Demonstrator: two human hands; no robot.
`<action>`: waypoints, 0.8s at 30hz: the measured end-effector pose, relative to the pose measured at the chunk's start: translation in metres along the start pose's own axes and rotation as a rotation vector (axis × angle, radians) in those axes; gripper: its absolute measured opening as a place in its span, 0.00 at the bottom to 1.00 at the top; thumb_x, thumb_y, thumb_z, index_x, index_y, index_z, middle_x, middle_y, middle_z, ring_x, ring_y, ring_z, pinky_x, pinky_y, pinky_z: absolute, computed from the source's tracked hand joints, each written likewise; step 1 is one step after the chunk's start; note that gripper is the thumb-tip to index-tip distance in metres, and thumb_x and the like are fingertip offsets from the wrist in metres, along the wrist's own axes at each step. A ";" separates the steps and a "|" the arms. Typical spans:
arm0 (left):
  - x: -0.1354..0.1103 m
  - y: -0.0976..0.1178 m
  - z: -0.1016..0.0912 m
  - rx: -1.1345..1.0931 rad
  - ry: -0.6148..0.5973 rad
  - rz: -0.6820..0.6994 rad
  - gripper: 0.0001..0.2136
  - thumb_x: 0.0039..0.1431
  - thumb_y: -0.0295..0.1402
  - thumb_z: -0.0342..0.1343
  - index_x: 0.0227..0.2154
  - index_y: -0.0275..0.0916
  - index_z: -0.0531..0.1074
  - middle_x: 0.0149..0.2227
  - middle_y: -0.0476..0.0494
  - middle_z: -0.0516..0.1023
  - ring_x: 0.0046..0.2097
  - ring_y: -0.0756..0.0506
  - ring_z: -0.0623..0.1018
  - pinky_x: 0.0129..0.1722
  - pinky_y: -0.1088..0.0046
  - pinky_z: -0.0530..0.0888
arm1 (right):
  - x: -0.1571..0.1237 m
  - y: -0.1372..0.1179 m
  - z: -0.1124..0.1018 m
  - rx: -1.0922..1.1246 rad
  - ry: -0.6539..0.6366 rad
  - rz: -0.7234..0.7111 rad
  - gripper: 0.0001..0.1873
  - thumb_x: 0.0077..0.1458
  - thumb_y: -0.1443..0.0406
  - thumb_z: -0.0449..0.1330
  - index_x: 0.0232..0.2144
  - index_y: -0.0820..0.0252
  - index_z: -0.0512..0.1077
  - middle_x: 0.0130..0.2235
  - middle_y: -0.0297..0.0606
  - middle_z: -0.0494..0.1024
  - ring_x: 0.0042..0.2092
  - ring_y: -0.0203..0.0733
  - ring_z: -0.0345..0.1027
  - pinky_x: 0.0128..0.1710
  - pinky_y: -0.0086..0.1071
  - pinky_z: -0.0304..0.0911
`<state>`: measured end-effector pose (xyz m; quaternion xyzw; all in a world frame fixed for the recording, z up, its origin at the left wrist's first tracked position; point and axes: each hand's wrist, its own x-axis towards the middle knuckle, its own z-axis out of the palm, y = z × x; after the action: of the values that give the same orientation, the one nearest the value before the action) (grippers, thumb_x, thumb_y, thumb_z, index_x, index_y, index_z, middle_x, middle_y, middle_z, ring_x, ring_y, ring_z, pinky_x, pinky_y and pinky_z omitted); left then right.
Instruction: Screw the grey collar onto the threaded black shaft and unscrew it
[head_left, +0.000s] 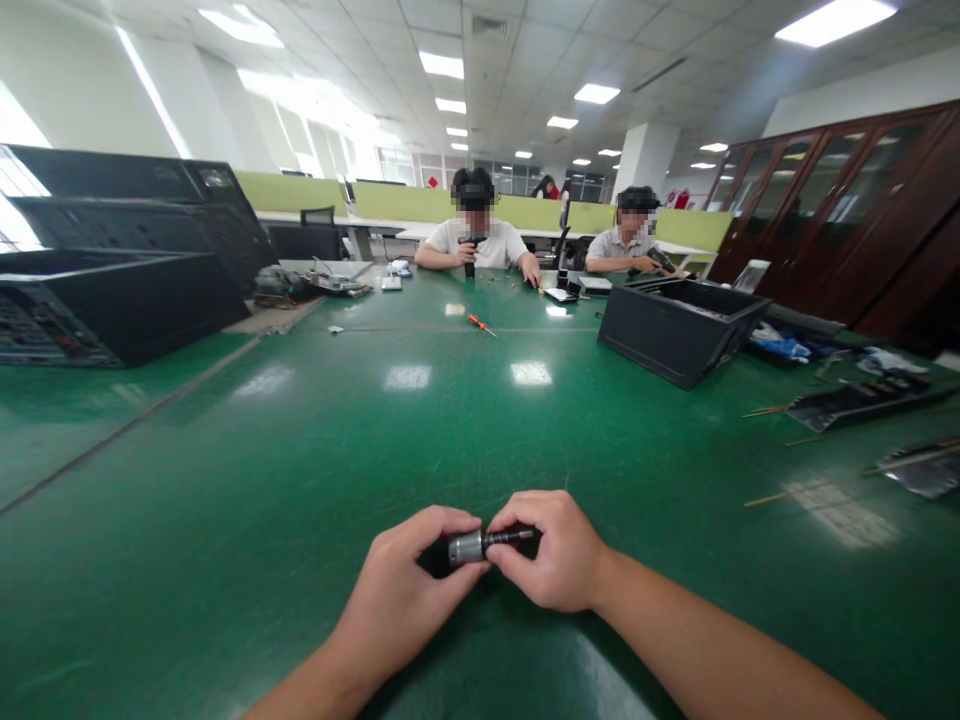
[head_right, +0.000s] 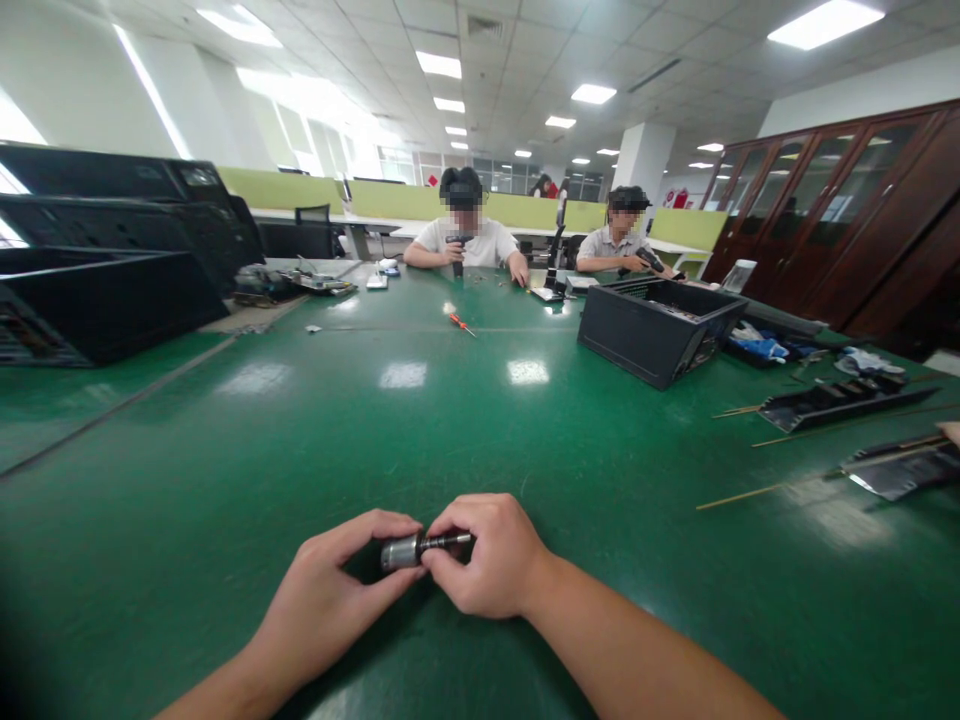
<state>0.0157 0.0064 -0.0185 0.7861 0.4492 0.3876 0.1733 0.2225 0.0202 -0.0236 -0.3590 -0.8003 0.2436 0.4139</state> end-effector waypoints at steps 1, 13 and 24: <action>0.000 0.000 0.000 0.002 0.004 -0.001 0.08 0.52 0.30 0.65 0.37 0.43 0.78 0.34 0.51 0.83 0.36 0.48 0.82 0.38 0.75 0.78 | 0.000 0.000 0.000 -0.002 -0.003 0.002 0.03 0.50 0.68 0.65 0.31 0.58 0.78 0.30 0.35 0.79 0.31 0.39 0.73 0.33 0.30 0.65; 0.000 -0.002 0.000 -0.006 0.026 -0.025 0.09 0.50 0.30 0.66 0.36 0.43 0.79 0.35 0.50 0.84 0.36 0.46 0.83 0.39 0.73 0.79 | 0.000 0.002 0.000 -0.004 0.006 0.015 0.03 0.50 0.67 0.64 0.31 0.57 0.77 0.29 0.35 0.79 0.30 0.39 0.72 0.33 0.30 0.65; 0.001 0.000 0.000 -0.009 0.041 -0.010 0.09 0.51 0.31 0.66 0.36 0.42 0.79 0.35 0.49 0.84 0.36 0.45 0.83 0.39 0.72 0.79 | 0.001 0.003 0.000 -0.004 -0.001 0.029 0.02 0.51 0.66 0.65 0.30 0.57 0.76 0.28 0.34 0.78 0.30 0.39 0.72 0.32 0.30 0.64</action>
<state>0.0158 0.0073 -0.0178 0.7750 0.4547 0.4048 0.1697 0.2233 0.0227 -0.0246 -0.3714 -0.7956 0.2481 0.4093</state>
